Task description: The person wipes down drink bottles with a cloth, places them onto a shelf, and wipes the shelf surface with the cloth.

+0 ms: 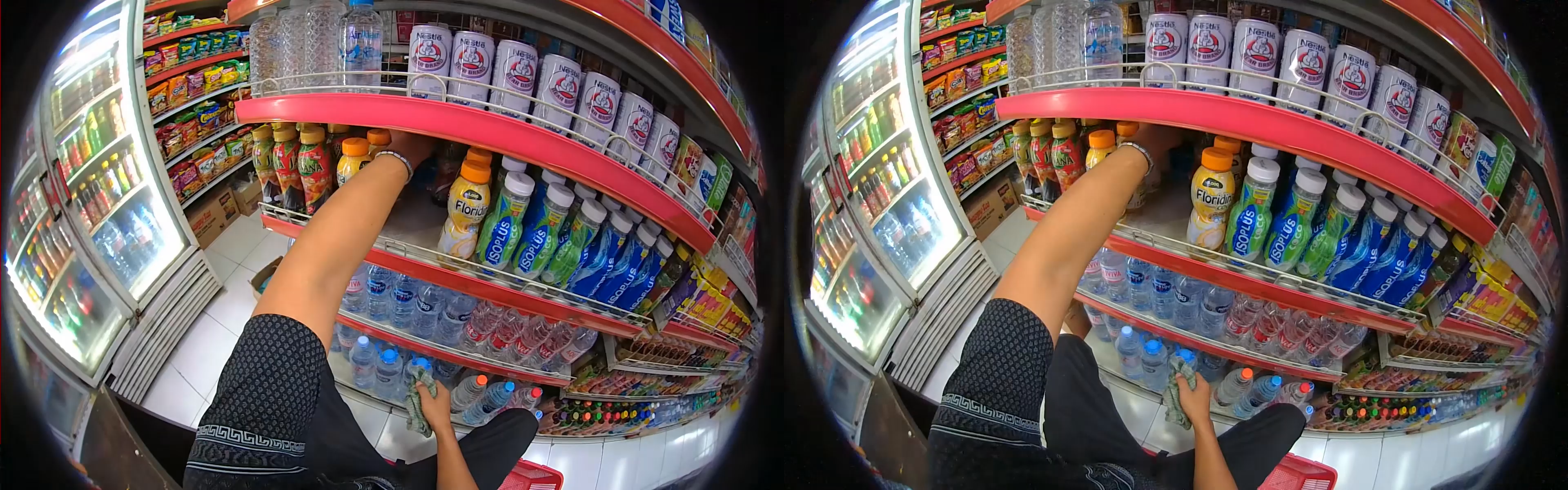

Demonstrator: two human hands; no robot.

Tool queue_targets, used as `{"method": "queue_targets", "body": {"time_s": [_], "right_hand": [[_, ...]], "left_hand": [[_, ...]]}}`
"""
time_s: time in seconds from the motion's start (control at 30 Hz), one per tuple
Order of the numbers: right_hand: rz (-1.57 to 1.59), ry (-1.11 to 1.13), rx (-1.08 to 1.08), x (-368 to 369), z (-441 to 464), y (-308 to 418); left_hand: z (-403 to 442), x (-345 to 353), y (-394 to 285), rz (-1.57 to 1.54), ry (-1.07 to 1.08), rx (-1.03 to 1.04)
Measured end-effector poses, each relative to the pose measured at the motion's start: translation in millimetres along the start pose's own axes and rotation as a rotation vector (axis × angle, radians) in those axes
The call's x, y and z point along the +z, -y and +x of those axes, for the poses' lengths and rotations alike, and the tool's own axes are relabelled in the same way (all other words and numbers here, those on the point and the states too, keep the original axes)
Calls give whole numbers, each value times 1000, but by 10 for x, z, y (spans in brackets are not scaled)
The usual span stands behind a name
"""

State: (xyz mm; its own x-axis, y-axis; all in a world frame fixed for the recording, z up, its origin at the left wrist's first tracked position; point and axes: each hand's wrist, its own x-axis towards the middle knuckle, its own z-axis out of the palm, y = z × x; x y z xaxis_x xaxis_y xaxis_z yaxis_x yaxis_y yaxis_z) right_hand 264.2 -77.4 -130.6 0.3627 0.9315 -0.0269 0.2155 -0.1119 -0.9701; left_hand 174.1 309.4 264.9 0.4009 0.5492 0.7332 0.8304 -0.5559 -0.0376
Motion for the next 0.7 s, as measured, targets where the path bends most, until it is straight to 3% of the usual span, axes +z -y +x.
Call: {"method": "queue_targets", "body": {"time_s": [0.2,0.3,0.5,0.7], "right_hand": [[-17,-33,-39,30,15,-106],[-16,-37,-56,34,16,-59],[-67,-33,-58,13,12,-73],[-42,-27,-39,12,-6,-35]], "left_hand": [[-23,85,80,57,-86,93],[9,1,64,95,-12,91],[-26,-147,46,-118,18,65],[-52,-142,11,106,6,93]]}}
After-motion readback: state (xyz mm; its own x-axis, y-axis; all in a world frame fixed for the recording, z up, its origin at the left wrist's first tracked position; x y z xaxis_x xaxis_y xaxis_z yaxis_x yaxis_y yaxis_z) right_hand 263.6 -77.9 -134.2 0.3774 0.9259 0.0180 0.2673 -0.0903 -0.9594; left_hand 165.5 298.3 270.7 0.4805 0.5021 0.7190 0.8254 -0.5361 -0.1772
